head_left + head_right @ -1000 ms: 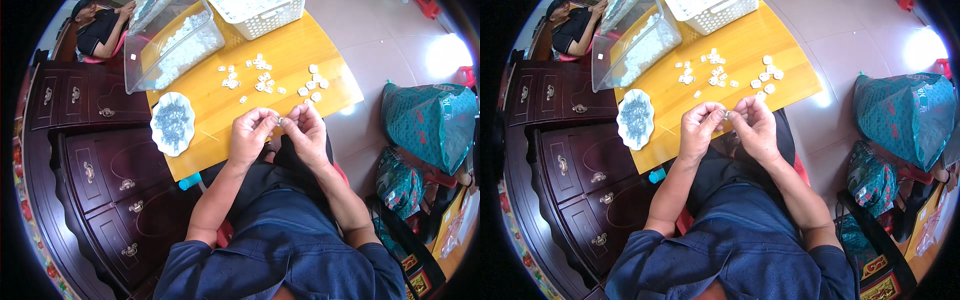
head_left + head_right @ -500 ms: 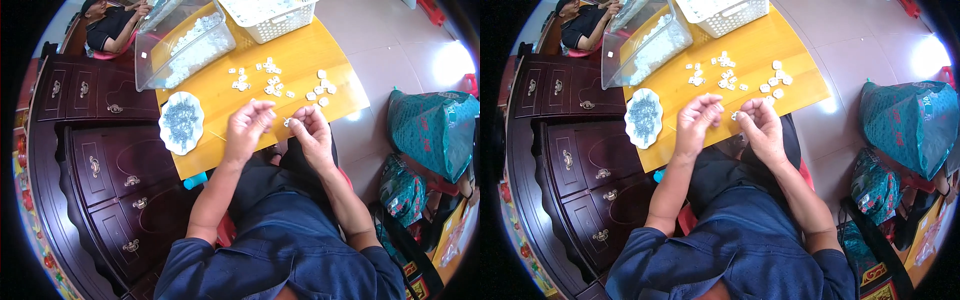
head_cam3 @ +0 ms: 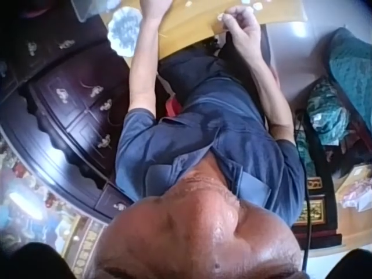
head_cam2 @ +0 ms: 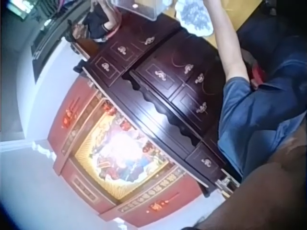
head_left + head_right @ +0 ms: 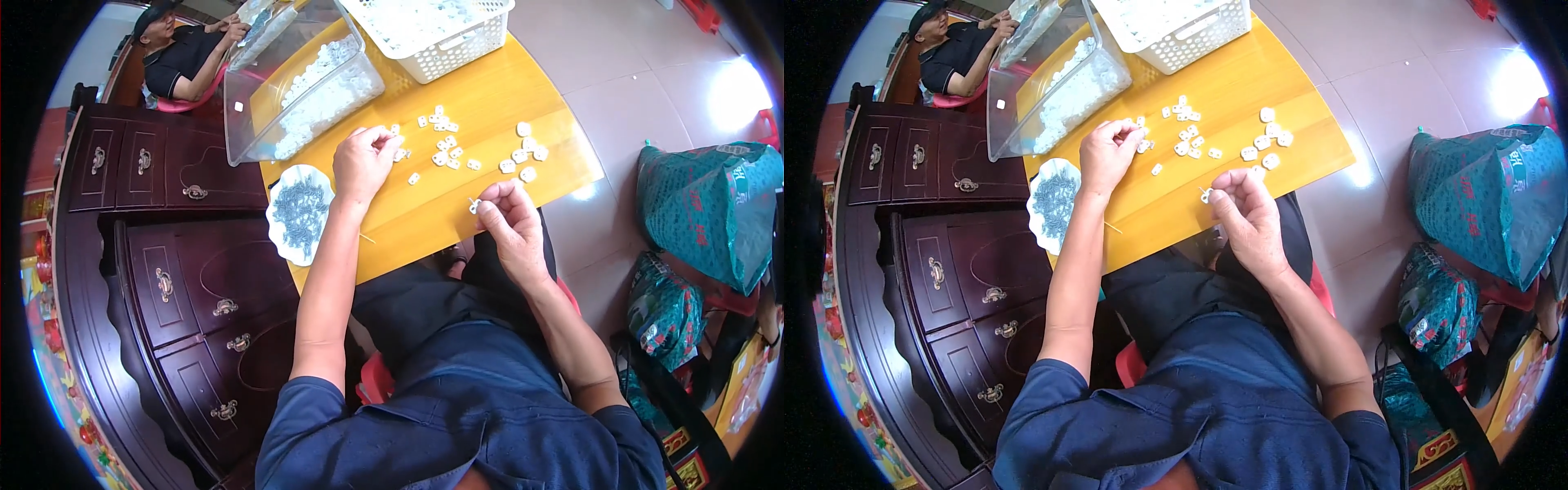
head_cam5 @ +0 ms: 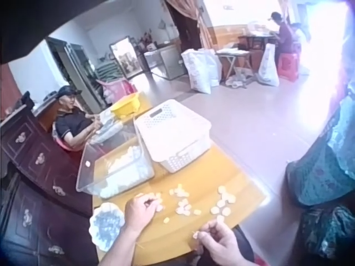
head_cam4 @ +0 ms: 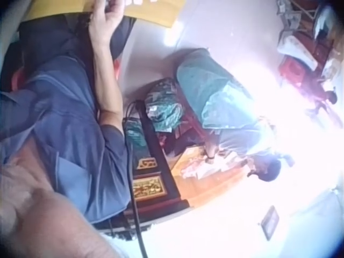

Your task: Assembling small white plastic components by hand at a table.

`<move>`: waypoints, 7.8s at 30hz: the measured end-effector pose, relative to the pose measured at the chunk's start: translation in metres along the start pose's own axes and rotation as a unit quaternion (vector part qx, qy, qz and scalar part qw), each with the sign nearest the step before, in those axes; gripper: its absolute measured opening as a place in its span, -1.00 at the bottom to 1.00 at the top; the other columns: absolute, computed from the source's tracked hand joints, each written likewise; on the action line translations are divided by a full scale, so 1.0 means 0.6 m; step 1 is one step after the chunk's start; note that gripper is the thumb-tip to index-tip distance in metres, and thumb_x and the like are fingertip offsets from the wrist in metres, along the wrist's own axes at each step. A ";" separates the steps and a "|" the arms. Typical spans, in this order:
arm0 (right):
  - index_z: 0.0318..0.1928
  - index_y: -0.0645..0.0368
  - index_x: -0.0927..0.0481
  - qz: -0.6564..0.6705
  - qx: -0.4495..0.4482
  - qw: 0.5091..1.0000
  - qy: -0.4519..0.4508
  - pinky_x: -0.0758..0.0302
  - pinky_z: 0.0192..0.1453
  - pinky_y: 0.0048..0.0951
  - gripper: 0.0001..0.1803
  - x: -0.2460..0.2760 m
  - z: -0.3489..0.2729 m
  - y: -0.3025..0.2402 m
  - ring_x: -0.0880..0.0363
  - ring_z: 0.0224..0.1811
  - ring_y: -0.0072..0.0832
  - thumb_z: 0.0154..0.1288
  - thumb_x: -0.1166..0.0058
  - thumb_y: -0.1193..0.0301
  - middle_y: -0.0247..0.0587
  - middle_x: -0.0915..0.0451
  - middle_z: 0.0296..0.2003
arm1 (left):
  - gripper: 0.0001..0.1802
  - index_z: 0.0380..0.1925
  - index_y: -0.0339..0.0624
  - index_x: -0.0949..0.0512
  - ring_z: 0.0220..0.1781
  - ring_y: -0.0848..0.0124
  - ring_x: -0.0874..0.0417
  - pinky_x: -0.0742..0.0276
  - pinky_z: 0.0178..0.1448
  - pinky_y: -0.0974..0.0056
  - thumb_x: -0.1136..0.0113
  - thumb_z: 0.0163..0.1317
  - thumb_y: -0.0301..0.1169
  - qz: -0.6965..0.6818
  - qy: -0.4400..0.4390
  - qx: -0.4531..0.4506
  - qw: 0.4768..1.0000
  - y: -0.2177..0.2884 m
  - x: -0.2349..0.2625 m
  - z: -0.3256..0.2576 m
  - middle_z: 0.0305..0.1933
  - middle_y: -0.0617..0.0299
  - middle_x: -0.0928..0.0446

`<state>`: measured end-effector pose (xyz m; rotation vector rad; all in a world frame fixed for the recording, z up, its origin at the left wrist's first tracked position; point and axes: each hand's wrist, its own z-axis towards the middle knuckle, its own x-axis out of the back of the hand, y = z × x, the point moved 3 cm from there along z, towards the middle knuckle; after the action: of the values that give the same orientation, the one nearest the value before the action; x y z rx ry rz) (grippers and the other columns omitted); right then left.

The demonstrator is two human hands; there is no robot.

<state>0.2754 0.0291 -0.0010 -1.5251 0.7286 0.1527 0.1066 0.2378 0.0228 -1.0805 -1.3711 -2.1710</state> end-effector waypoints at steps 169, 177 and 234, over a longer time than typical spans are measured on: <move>-0.06 0.22 -0.48 0.053 -0.059 0.995 -0.063 -0.53 -0.07 -0.63 -0.89 -0.010 -0.002 0.001 -0.50 -0.20 -0.74 0.48 -0.11 0.56 -0.43 -0.51 -0.23 | -0.73 0.00 -0.33 -0.67 -0.25 0.61 -0.65 -0.59 -0.11 0.47 -0.32 0.29 -0.61 -0.349 -0.171 0.060 0.919 0.148 0.011 -0.160 -0.22 0.29 -0.66; -0.04 0.24 -0.49 0.014 -0.040 0.997 -0.060 -0.53 -0.07 -0.65 -0.87 -0.008 -0.004 0.005 -0.51 -0.22 -0.75 0.47 -0.12 0.55 -0.42 -0.55 -0.25 | -0.76 -0.05 -0.33 -0.70 -0.24 0.54 -0.69 -0.61 -0.14 0.44 -0.33 0.26 -0.62 -0.269 -0.191 0.009 0.944 0.162 0.014 -0.156 -0.24 0.24 -0.66; -0.09 0.22 -0.55 0.124 -0.073 0.989 -0.021 -0.56 -0.12 -0.59 -0.89 -0.004 -0.008 0.009 -0.61 -0.24 -0.69 0.46 -0.20 0.50 -0.35 -0.66 -0.27 | -0.69 -0.11 -0.24 -0.65 -0.26 0.12 -0.73 -0.65 -0.23 0.13 -0.40 0.11 -0.44 0.017 -0.091 -0.229 0.969 0.202 -0.008 -0.162 -0.22 0.12 -0.66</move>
<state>0.2693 0.0259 -0.0037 -1.5594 0.8880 0.4324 0.1469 0.0955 0.0696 -1.4836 -0.9223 -2.4809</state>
